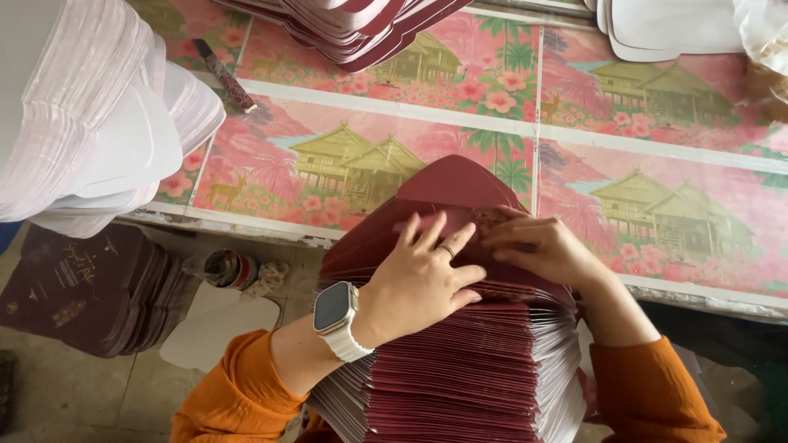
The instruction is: Folding and stacking printed envelopes in a print shop finishing area.
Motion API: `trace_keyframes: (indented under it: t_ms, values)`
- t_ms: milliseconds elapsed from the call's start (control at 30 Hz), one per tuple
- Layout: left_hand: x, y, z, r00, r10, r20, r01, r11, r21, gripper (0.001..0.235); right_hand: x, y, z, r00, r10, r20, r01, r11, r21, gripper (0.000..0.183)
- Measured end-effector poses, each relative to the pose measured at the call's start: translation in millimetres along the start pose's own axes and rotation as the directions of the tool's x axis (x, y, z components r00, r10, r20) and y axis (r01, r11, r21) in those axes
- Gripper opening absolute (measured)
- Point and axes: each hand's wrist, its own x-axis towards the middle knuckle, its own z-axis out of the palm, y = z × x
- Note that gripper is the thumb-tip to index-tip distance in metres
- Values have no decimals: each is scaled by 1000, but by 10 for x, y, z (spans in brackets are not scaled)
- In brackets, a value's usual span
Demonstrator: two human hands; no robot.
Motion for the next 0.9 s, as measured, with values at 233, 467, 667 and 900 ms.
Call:
trace_keyframes:
  t_ms: [233, 467, 667, 900]
  values:
    - [-45, -17, 29, 994, 81, 70, -74, 993, -88, 53, 29, 133, -57, 990, -22, -139, -14, 969, -247, 45]
    - [-15, -1, 57, 997, 69, -44, -70, 997, -34, 33, -73, 90, 16, 998, -14, -69, 7, 995, -99, 18]
    - [-32, 16, -10, 995, 98, -5, -98, 990, -105, 49, 26, 60, -161, 990, 53, -132, -67, 993, -102, 35]
    - [-16, -33, 109, 991, 126, -43, -127, 992, -22, 29, -154, 310, 90, 977, -135, -166, 60, 917, -394, 14]
